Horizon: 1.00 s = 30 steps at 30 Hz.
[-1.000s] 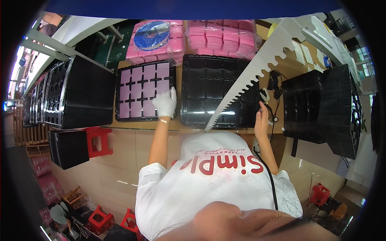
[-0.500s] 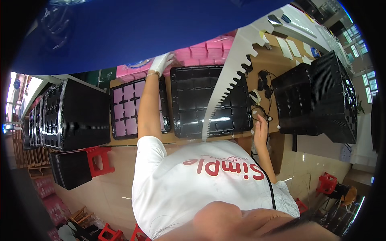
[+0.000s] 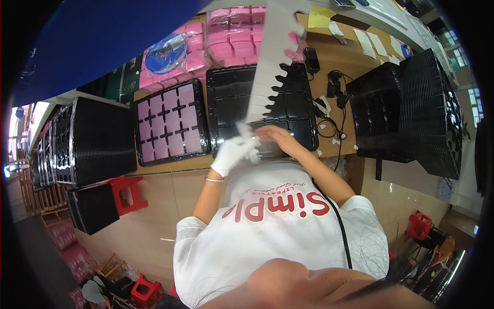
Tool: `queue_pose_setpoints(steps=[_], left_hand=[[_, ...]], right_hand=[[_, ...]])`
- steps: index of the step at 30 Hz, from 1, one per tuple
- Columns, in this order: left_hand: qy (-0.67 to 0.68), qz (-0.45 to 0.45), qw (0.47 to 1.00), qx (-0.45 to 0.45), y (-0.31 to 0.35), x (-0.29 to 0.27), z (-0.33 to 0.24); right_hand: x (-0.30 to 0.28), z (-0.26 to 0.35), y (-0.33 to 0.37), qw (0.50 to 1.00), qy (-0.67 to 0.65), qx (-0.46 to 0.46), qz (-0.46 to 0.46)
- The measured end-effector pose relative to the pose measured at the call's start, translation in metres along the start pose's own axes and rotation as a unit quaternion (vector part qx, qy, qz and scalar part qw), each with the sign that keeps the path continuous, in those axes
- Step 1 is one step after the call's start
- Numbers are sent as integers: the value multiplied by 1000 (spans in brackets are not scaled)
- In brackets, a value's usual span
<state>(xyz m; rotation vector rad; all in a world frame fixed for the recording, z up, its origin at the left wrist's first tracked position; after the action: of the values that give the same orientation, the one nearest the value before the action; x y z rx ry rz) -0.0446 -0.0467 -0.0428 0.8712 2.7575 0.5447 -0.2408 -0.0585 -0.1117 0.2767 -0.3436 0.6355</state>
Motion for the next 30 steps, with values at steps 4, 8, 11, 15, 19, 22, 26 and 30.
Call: queue_pose_setpoints(steps=[4,8,11,15,19,22,26,30], left_hand=[[227,-258,938,40,9,-24,20],[217,-319,922,9,24,-30,25],[238,-329,914,-6,26,-19,21],[229,-368,901,4,21,-15,48],[254,-434,864,-5,23,-33,63],[277,-437,855,23,23,-41,67],[242,-418,876,0,20,-47,69],[241,-401,884,1,25,-46,75]], right_hand=[[32,-6,-10,986,-53,109,111],[48,-4,-11,994,61,70,60],[50,7,-14,990,121,67,39],[58,27,-13,931,338,-136,21],[57,50,-49,881,394,-256,53],[15,58,-135,922,365,-131,20],[-34,74,-230,860,508,34,-28],[-25,74,-230,778,614,-41,-122]])
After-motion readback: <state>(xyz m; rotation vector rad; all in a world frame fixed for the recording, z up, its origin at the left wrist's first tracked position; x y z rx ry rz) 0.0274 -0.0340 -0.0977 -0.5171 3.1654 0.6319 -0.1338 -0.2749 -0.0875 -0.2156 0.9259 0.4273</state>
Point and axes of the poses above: each hand's wrist, its own y-axis away from the middle knuckle, its own x-axis out of the palm, z = x × y, the point moved 3 cm from there along -y, towards the middle knuckle, and after that the axes turned 10 degrees about z, right-handed, at the moved point
